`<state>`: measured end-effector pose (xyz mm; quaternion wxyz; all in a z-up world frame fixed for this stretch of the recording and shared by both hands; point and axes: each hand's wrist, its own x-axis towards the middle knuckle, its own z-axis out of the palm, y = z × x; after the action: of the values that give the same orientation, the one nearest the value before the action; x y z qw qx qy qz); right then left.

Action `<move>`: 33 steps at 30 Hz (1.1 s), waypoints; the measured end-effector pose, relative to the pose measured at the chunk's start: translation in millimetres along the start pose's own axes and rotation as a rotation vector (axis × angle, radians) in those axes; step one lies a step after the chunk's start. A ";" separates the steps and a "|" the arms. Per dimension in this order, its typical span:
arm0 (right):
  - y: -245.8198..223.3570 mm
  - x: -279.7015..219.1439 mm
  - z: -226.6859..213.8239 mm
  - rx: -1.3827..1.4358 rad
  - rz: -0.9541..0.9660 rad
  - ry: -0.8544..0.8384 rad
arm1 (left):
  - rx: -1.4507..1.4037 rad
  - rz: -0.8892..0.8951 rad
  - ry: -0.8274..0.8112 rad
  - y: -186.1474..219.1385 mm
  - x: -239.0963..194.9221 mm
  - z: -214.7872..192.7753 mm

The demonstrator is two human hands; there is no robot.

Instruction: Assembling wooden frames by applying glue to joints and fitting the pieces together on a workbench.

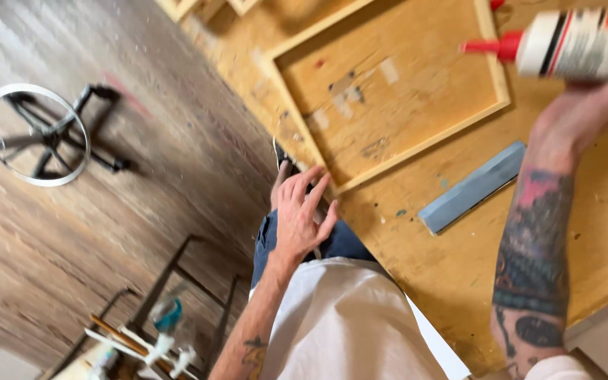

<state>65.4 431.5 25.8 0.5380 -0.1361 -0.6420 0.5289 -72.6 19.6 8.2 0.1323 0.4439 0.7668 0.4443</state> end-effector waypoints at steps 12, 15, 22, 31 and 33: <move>131.7 79.6 -1.7 -0.469 0.029 0.318 | 0.604 0.213 -0.244 -20.2 244.2 82.7; 139.2 80.5 -4.9 -0.409 0.076 0.238 | 0.668 0.165 -0.347 -25.3 258.6 89.2; 143.8 80.7 -16.7 -0.549 0.050 0.279 | 0.589 0.142 -0.378 -28.2 259.7 87.4; 138.5 87.1 -8.3 -0.580 -0.016 0.214 | 0.575 0.145 -0.365 -28.8 258.7 88.1; 139.1 88.6 -6.9 -0.605 -0.003 0.208 | 0.576 0.147 -0.356 -29.5 258.8 87.8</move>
<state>-17.7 557.2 -41.5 0.5368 -0.3424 -0.7119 0.2962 -184.6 269.5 -15.9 0.1005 0.5877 0.7916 0.1335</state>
